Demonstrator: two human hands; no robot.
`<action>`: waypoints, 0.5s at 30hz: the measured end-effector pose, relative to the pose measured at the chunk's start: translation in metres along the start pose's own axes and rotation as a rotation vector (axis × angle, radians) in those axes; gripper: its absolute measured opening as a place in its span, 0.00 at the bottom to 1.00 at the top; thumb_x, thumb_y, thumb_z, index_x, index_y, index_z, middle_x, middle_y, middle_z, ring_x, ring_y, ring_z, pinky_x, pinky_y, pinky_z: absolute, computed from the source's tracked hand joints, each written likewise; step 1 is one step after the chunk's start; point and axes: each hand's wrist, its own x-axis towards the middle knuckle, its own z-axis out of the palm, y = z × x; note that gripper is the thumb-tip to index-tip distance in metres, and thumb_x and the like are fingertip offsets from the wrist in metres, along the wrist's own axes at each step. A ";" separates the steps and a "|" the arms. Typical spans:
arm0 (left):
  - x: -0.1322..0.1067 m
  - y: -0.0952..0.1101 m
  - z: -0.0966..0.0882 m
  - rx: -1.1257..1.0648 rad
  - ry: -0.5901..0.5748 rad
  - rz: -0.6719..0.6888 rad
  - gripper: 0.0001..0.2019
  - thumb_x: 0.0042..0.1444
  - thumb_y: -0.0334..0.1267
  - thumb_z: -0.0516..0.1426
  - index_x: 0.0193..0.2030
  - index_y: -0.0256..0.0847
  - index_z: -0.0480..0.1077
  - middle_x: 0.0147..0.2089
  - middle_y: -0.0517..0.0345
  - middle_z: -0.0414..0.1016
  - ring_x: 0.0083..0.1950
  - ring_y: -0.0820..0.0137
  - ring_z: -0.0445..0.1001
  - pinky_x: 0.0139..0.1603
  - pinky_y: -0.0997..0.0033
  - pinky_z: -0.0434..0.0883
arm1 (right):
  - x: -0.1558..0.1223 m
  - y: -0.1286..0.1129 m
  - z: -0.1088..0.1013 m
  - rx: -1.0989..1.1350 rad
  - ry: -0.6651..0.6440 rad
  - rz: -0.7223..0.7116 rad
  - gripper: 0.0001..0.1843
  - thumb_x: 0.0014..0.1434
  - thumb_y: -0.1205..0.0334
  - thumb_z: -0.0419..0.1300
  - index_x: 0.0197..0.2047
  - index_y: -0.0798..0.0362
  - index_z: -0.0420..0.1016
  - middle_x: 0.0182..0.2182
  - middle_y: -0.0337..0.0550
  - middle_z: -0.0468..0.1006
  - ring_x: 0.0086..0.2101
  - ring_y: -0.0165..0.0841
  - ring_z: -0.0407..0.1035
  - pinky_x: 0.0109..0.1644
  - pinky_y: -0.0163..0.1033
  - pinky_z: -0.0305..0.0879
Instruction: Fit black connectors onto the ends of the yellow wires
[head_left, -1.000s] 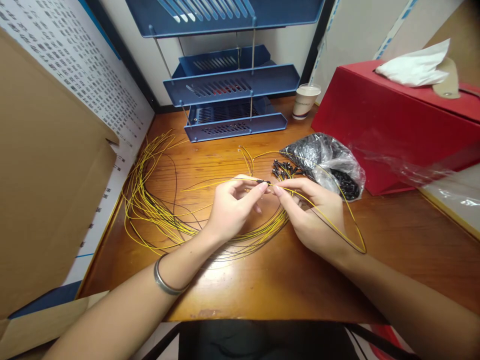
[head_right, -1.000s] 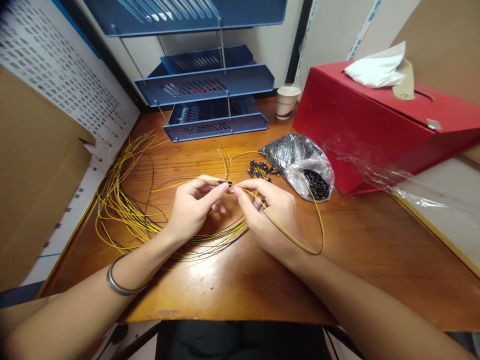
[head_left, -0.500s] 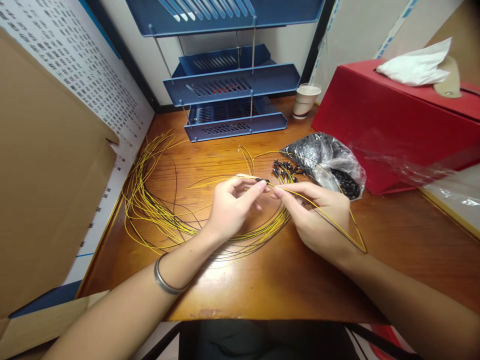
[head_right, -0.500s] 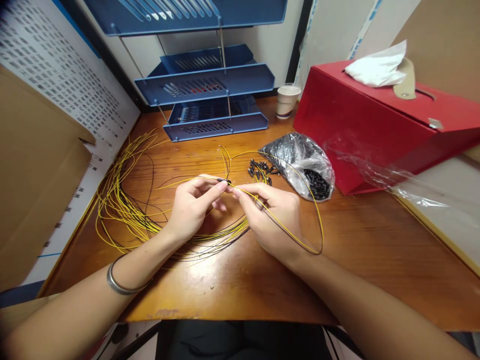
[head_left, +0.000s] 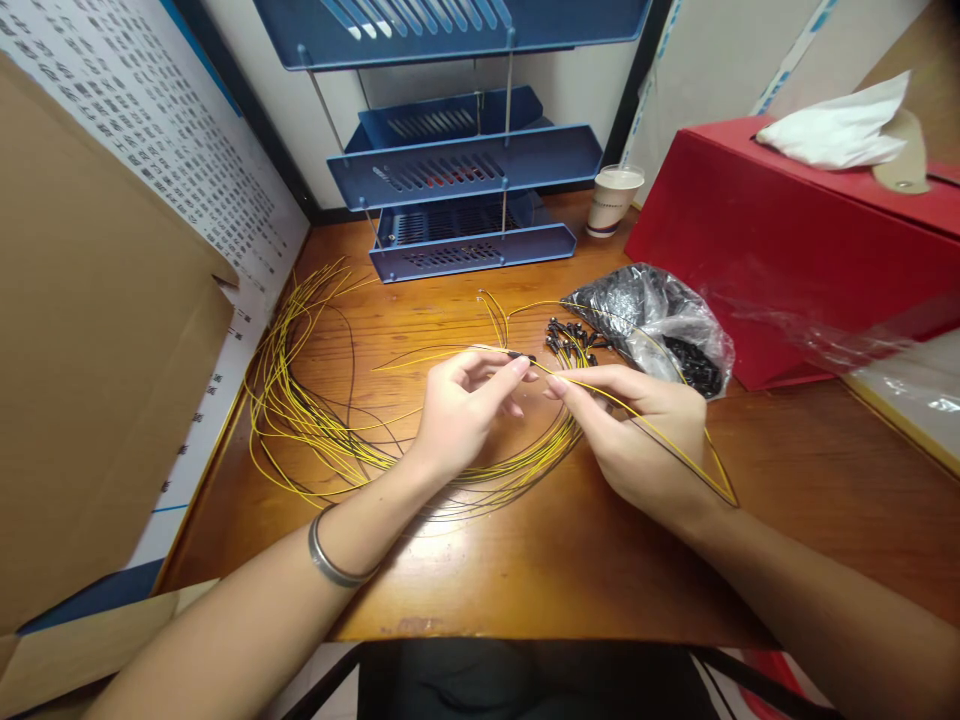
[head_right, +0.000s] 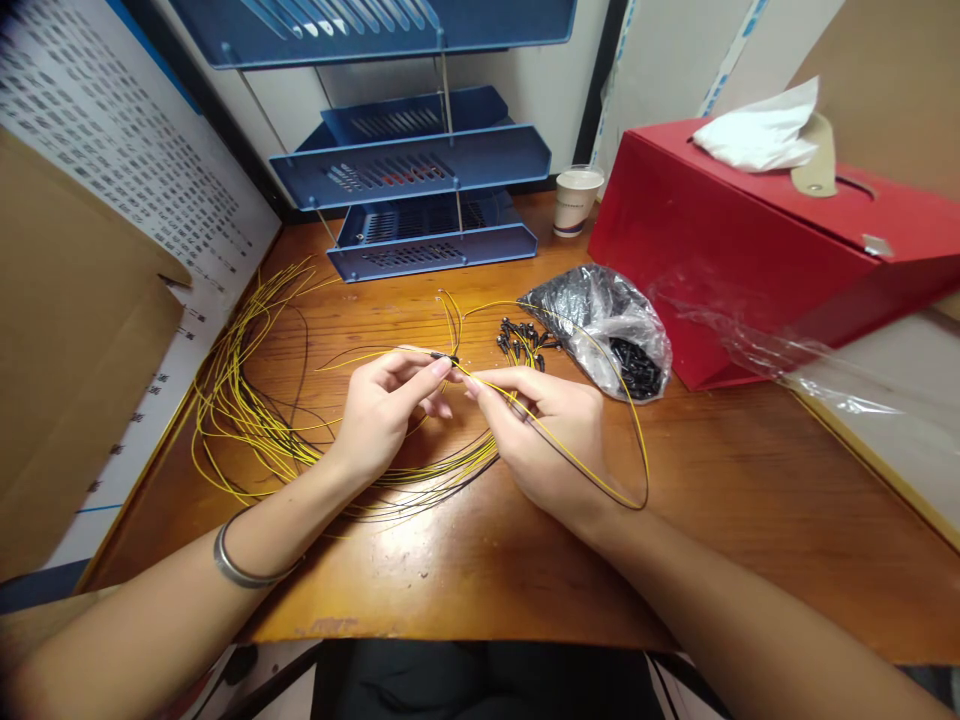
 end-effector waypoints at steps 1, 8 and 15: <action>0.000 0.000 0.000 0.003 0.000 0.002 0.13 0.53 0.43 0.67 0.34 0.34 0.74 0.35 0.50 0.82 0.23 0.76 0.73 0.26 0.75 0.73 | 0.000 0.000 0.000 -0.005 0.001 -0.004 0.06 0.58 0.69 0.66 0.35 0.50 0.85 0.29 0.38 0.84 0.23 0.28 0.73 0.27 0.31 0.67; 0.003 -0.002 -0.003 -0.016 0.046 0.008 0.17 0.58 0.49 0.63 0.43 0.35 0.76 0.36 0.52 0.81 0.22 0.77 0.74 0.24 0.78 0.70 | -0.001 0.003 0.000 -0.044 0.022 -0.011 0.05 0.58 0.66 0.66 0.35 0.50 0.85 0.27 0.39 0.83 0.21 0.28 0.69 0.25 0.33 0.64; 0.002 -0.002 -0.002 0.001 -0.013 0.012 0.15 0.55 0.46 0.65 0.40 0.34 0.76 0.36 0.51 0.82 0.22 0.77 0.74 0.24 0.78 0.71 | 0.000 0.002 0.000 -0.013 0.019 0.006 0.05 0.58 0.66 0.66 0.35 0.50 0.85 0.28 0.39 0.84 0.22 0.28 0.71 0.27 0.33 0.67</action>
